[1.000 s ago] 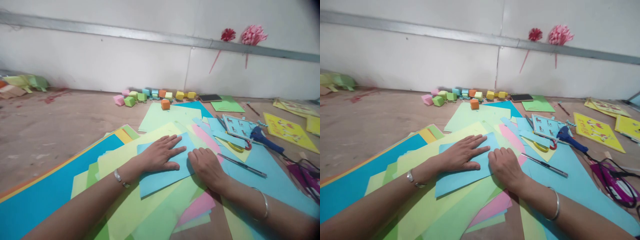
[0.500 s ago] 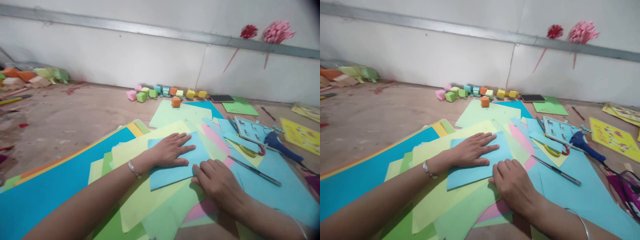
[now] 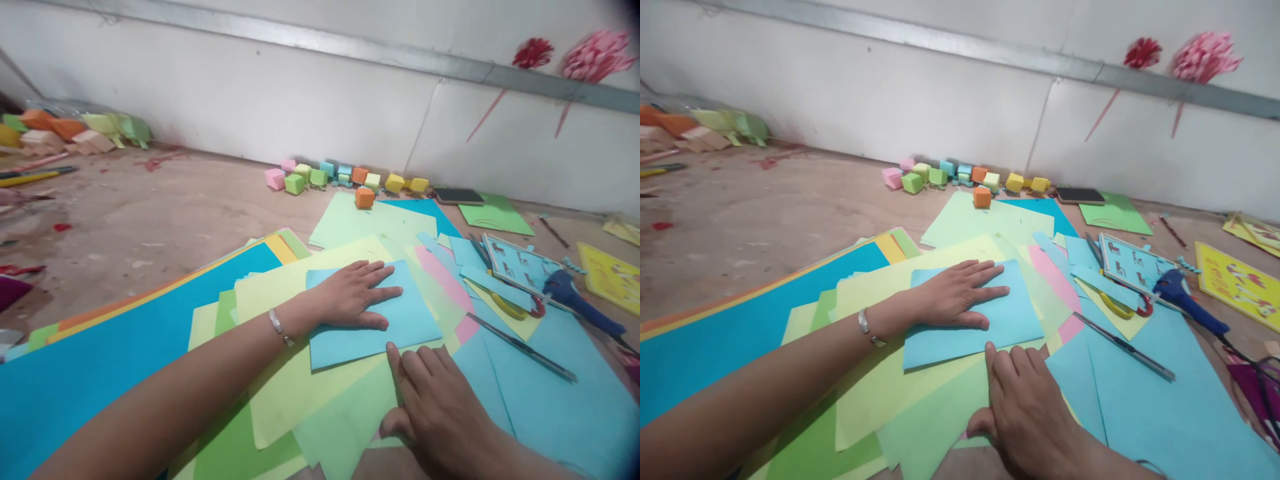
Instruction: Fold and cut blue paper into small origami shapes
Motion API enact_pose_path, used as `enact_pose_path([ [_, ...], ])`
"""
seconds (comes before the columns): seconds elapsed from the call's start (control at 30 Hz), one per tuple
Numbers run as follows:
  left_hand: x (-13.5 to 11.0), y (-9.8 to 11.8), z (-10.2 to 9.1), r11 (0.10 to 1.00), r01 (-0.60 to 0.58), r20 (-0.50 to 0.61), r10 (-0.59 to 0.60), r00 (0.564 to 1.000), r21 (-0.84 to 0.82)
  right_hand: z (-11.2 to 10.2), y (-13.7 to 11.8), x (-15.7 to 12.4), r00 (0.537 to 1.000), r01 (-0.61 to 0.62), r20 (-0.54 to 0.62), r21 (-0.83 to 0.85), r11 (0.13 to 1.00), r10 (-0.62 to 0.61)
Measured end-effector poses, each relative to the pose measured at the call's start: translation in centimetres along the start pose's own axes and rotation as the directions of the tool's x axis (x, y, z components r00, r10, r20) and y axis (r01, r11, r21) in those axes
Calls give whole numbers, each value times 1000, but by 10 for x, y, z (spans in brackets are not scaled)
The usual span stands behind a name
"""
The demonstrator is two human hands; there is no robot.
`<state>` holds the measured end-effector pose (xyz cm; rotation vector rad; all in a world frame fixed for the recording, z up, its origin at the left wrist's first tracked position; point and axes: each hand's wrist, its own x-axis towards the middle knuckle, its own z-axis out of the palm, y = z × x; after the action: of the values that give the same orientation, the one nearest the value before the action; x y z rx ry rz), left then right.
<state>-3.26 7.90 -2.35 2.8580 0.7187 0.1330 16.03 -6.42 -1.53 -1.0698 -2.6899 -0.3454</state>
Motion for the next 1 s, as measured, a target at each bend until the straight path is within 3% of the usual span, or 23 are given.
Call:
enact_pose_path([
  [0.27,0,1,1,1000,22,-22,-22,1000,9,6,-15,6,996,-24,86,-2,1000,24],
  [0.43,0,3,-1,999,16,-16,-16,1000,33,7,-24,24,983,177,34,75,981,-180],
  [0.73,-1,2,2,1000,8,-72,-7,997,20,8,-41,60,953,296,21,164,941,-303],
  [0.87,-1,2,2,1000,5,-73,-5,997,6,11,-48,69,954,281,43,212,936,-296],
  [1.0,0,1,1,1000,10,-44,-10,999,-1,11,-43,56,973,230,-4,177,957,-233],
])
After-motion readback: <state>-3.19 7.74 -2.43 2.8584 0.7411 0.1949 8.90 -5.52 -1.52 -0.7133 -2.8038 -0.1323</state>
